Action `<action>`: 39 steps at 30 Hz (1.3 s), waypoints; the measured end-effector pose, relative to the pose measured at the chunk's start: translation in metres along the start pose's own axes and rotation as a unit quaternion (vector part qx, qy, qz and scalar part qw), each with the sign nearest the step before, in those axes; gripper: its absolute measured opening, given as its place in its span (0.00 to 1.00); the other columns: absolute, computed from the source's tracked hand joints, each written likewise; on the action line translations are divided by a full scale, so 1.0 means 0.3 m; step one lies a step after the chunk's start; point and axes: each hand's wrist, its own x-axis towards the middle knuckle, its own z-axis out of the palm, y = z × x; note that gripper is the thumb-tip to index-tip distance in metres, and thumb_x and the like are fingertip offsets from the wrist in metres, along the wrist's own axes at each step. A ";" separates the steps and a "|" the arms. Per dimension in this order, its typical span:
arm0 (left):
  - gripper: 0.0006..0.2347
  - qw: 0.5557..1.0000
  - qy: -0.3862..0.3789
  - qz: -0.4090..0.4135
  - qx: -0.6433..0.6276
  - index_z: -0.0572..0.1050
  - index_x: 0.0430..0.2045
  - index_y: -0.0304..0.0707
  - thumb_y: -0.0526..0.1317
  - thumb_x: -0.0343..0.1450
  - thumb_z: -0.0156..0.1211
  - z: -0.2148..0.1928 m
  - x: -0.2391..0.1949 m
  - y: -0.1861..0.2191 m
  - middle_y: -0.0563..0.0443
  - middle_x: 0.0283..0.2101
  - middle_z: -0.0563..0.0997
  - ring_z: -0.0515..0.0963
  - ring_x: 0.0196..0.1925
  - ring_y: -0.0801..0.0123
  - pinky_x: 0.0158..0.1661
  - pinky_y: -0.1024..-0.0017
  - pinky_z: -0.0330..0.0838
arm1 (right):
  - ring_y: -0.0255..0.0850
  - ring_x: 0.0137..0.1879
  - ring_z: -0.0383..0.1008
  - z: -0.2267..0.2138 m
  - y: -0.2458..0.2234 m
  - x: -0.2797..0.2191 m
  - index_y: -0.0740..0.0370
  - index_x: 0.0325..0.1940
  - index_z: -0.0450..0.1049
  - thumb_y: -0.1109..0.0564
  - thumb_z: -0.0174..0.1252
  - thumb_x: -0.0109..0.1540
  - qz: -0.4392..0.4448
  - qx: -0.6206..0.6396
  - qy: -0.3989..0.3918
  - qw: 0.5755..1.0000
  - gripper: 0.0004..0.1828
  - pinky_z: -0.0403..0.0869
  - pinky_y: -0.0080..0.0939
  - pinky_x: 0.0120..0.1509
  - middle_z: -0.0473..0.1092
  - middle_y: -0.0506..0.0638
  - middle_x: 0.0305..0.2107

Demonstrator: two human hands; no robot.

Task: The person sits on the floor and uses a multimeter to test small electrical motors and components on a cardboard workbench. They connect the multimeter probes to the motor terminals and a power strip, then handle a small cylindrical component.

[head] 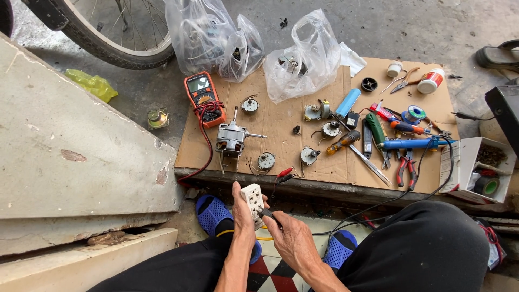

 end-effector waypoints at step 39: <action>0.40 0.999 -0.026 0.025 0.021 0.85 0.20 0.28 0.67 0.80 0.33 0.001 -0.004 -0.092 0.41 0.21 0.85 0.82 0.24 0.58 0.34 0.65 0.76 | 0.51 0.32 0.72 0.026 0.008 -0.014 0.50 0.41 0.76 0.38 0.54 0.73 0.017 -0.010 -0.018 1.000 0.17 0.68 0.54 0.38 0.75 0.48 0.25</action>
